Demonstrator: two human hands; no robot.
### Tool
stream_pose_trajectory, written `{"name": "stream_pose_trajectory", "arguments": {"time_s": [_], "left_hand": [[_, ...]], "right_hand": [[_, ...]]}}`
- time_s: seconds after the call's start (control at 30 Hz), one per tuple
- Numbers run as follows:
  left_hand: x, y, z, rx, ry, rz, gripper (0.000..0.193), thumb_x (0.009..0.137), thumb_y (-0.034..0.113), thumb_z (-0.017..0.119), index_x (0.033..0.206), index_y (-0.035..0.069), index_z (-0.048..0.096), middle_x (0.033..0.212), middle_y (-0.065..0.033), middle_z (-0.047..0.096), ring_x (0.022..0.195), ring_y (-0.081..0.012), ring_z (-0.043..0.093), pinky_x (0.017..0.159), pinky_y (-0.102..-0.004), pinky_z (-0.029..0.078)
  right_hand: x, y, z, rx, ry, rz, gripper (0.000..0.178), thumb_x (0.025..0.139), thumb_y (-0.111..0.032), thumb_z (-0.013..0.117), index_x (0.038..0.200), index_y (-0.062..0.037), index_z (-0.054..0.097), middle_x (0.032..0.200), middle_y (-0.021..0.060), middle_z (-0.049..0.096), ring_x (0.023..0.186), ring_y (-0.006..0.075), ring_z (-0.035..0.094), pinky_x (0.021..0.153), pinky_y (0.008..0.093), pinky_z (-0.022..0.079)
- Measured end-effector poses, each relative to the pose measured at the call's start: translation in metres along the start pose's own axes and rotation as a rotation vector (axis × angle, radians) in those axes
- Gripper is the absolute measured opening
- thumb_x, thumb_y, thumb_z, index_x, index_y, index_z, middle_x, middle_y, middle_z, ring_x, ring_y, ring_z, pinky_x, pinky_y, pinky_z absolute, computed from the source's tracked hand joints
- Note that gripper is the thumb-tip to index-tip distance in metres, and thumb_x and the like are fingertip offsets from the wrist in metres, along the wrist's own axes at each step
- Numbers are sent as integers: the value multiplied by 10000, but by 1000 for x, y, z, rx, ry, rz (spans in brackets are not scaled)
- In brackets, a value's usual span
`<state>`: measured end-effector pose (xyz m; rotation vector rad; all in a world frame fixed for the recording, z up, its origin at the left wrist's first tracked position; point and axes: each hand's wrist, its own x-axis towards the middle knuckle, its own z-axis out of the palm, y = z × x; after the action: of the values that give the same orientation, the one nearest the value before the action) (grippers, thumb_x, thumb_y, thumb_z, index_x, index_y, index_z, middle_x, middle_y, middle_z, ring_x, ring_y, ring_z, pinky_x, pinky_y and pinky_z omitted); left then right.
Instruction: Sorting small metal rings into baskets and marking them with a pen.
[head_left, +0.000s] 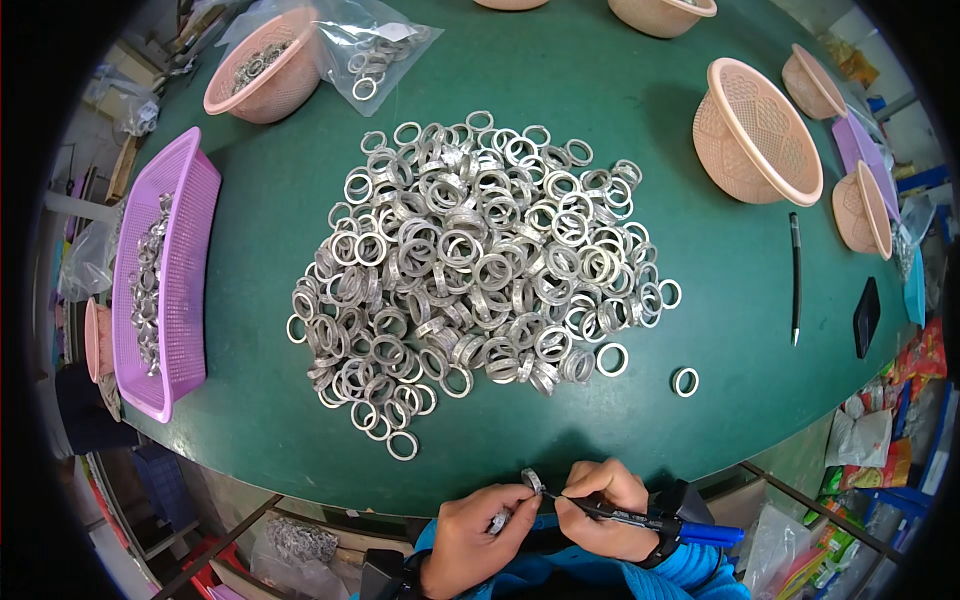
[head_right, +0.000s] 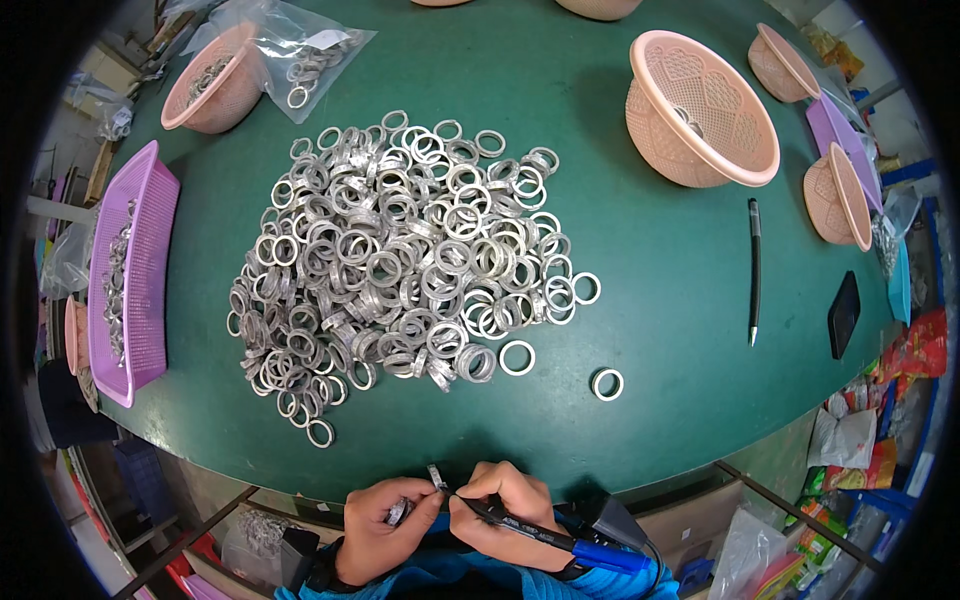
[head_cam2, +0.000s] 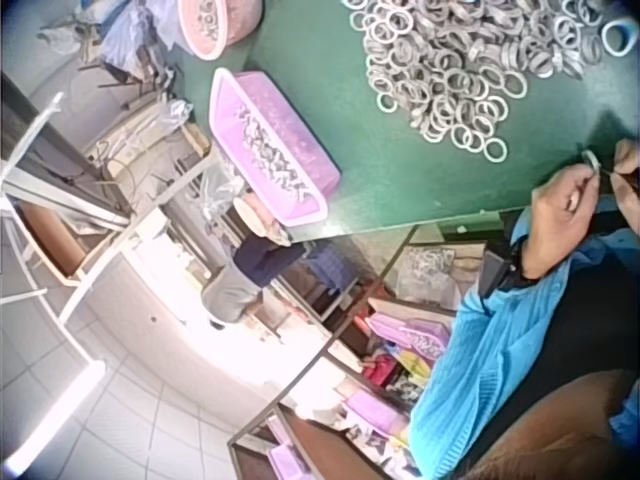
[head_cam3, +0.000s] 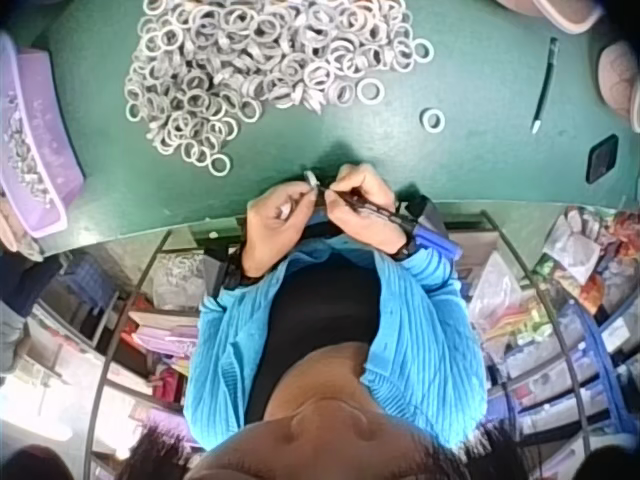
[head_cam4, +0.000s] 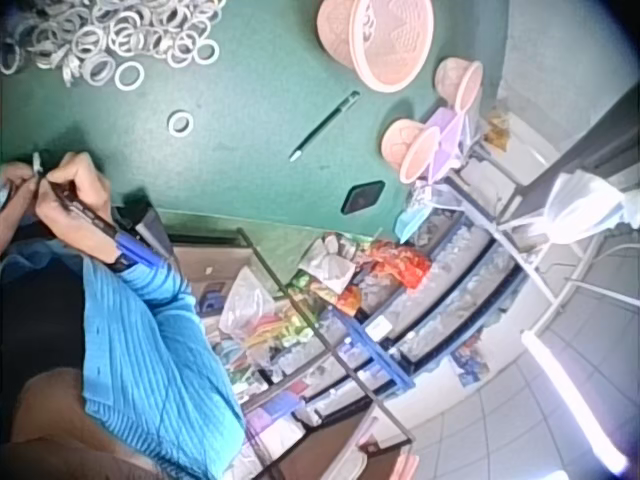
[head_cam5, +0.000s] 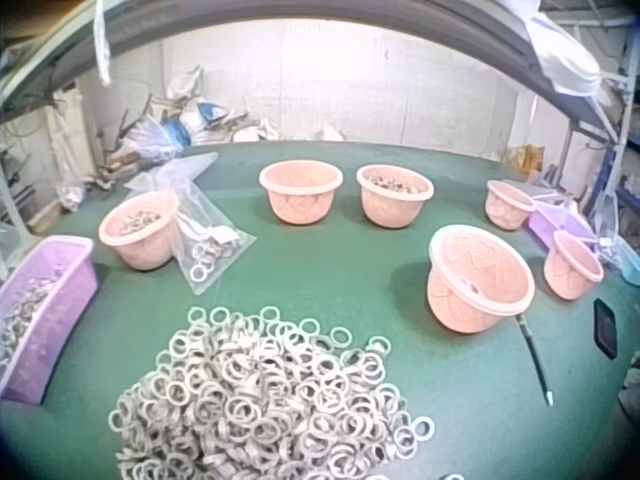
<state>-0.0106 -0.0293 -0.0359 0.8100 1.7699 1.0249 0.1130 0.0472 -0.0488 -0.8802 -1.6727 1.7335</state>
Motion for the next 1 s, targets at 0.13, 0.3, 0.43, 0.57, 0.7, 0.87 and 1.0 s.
{"name": "stream_pose_trajectory", "arguments": {"time_s": [0.13, 0.3, 0.43, 0.57, 0.7, 0.87, 1.0], "left_hand": [[1, -4, 0, -18, 3, 60, 75, 703, 19, 623, 769, 2, 593, 606, -30, 569, 521, -37, 483, 461, -178, 372], [1, -2, -1, -17, 7, 67, 74, 703, 20, 622, 766, -1, 590, 607, -35, 569, 523, -42, 487, 462, -183, 376], [1, 1, -1, 36, -10, 20, 73, 704, 21, 620, 765, -3, 589, 609, -36, 569, 526, -45, 491, 464, -185, 379], [1, 2, -1, 35, -14, -1, 73, 704, 20, 619, 767, -3, 590, 611, -35, 572, 527, -44, 492, 467, -184, 381], [1, 0, -1, 28, -8, 17, 74, 706, 21, 619, 770, -2, 591, 608, -32, 572, 526, -41, 489, 467, -182, 380], [0, -1, -1, 3, -6, -7, 81, 707, 23, 621, 776, -6, 590, 609, -32, 571, 519, -41, 479, 462, -181, 374], [0, -2, 0, 15, -5, 7, 84, 707, 23, 622, 777, -8, 589, 607, -33, 570, 518, -41, 476, 461, -179, 372]], "right_hand": [[0, 1, 1, -7, -9, 9, 225, 675, 59, 574, 810, -37, 422, 582, 50, 481, 463, 67, 414, 401, 211, 300], [1, -1, 1, -3, -23, 19, 219, 676, 59, 574, 806, -38, 425, 578, 48, 484, 460, 63, 412, 405, 209, 307], [2, -2, 1, -8, -7, 29, 219, 674, 61, 576, 804, -37, 429, 576, 46, 483, 458, 63, 412, 405, 210, 310], [1, -2, 1, 0, -14, 26, 219, 673, 62, 576, 802, -37, 429, 575, 46, 482, 461, 64, 413, 406, 211, 311], [1, 0, 1, -13, -11, 21, 229, 667, 65, 576, 806, -39, 426, 574, 45, 479, 460, 65, 410, 405, 212, 308], [-1, -1, -2, 1, 29, 56, 232, 649, 53, 597, 778, -43, 430, 569, 45, 484, 463, 68, 431, 414, 210, 327], [0, -1, -1, -30, 8, 1, 233, 660, 68, 574, 801, -40, 424, 562, 40, 470, 449, 67, 405, 393, 214, 301]]}}
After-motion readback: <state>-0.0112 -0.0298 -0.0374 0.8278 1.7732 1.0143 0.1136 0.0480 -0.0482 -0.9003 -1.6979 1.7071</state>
